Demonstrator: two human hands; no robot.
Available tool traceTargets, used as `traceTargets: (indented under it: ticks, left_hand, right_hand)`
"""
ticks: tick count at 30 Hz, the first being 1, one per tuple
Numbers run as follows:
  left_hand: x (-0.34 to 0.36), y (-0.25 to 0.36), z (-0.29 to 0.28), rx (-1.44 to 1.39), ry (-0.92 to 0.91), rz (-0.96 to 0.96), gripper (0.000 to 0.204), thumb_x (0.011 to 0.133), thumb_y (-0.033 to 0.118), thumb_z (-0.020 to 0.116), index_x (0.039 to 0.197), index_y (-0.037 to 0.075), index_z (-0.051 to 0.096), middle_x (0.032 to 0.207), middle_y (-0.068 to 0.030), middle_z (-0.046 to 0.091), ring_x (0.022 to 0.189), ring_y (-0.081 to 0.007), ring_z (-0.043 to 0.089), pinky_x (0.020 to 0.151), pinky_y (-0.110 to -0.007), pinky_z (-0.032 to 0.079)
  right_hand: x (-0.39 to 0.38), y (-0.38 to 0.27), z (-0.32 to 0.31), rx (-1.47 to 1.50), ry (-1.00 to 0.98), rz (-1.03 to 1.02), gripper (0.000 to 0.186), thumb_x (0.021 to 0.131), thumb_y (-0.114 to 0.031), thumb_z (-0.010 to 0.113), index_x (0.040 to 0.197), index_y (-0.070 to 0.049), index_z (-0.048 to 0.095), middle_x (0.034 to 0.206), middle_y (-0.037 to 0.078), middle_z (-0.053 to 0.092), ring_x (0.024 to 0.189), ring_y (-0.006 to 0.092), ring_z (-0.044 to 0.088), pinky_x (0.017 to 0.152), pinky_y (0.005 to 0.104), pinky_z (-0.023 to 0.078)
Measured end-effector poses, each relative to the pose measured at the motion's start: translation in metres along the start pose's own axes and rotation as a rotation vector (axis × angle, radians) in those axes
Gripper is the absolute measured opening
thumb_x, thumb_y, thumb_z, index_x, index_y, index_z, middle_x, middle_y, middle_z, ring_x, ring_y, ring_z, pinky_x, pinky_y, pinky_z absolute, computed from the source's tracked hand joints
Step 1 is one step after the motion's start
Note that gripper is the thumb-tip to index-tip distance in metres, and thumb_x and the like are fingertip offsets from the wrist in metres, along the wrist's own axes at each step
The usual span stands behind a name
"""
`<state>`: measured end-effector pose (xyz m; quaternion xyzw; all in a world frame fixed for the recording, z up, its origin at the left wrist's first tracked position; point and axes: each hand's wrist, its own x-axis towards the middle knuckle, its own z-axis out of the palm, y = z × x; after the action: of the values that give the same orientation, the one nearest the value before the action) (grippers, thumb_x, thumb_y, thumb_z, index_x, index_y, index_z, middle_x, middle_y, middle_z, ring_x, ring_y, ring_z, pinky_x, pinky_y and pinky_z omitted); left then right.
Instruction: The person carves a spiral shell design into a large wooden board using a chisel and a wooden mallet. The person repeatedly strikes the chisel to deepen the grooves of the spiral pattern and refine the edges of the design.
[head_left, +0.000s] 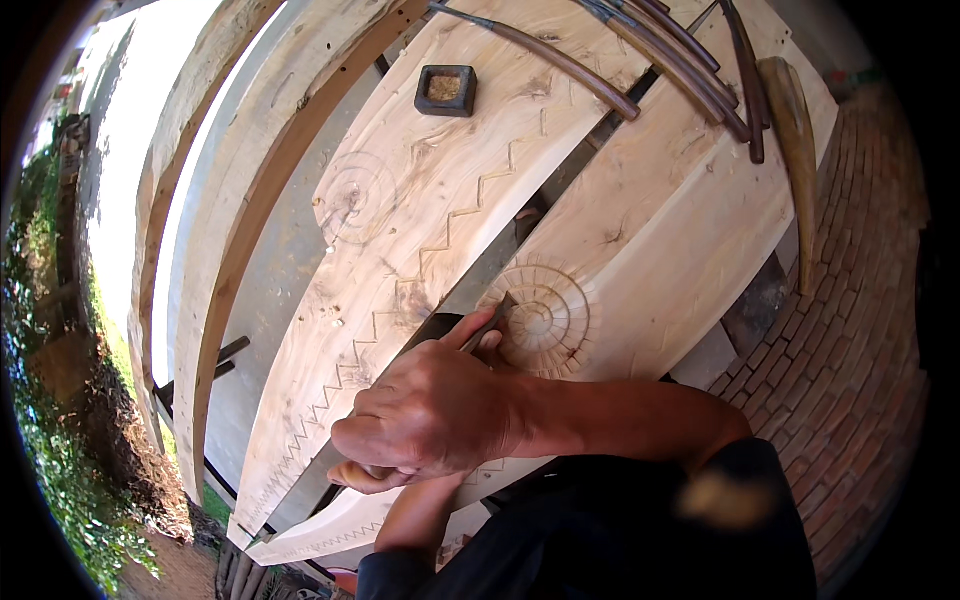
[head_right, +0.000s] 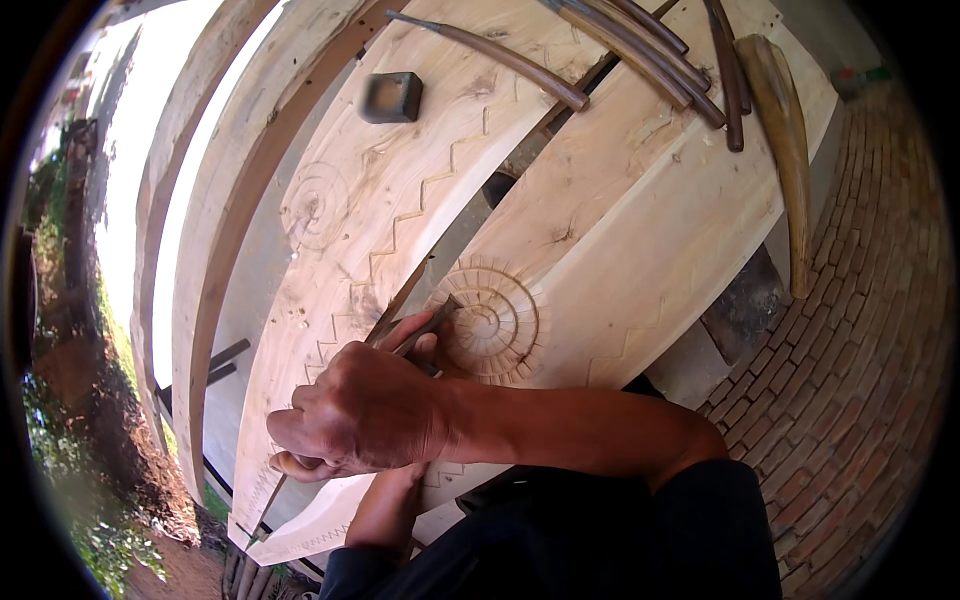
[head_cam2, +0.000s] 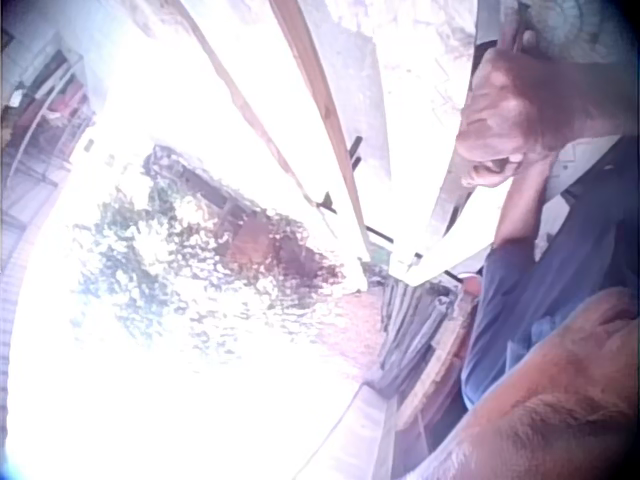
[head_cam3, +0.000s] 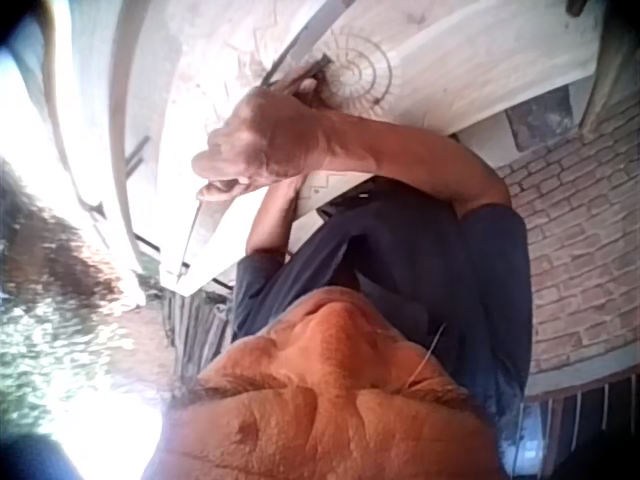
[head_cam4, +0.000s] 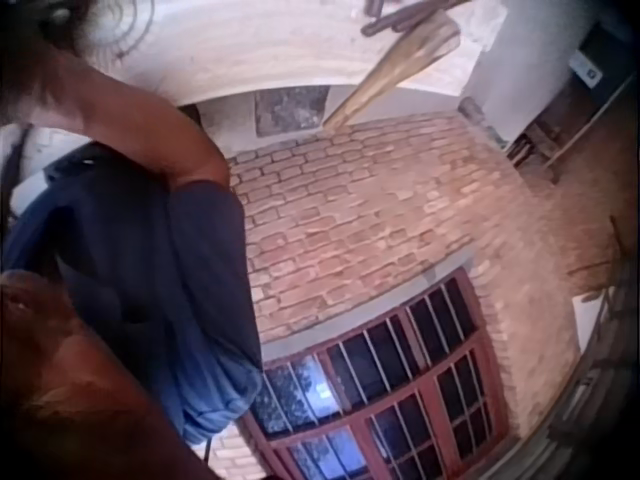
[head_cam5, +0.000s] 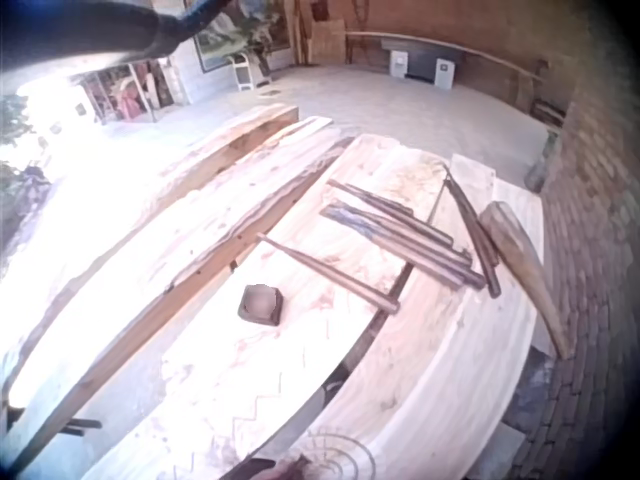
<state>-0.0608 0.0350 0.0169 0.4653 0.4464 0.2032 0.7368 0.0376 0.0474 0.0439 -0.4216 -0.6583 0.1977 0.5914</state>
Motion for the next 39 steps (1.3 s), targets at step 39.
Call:
traceTargets:
  ticks: [39]
  left_hand:
    - [0.012,-0.003,-0.002,0.388,0.027,0.416,0.029,0.111,0.017,0.065,0.134,0.0,0.07,0.141,-0.0172,0.073,0.137,-0.0268,0.065,0.128,-0.045,0.038]
  right_hand:
    - [0.002,-0.011,0.01,-0.246,-0.033,-0.096,0.04,0.096,-0.033,0.08,0.078,-0.009,0.054,0.063,0.001,0.049,0.051,0.0151,0.058,0.05,0.0311,0.049]
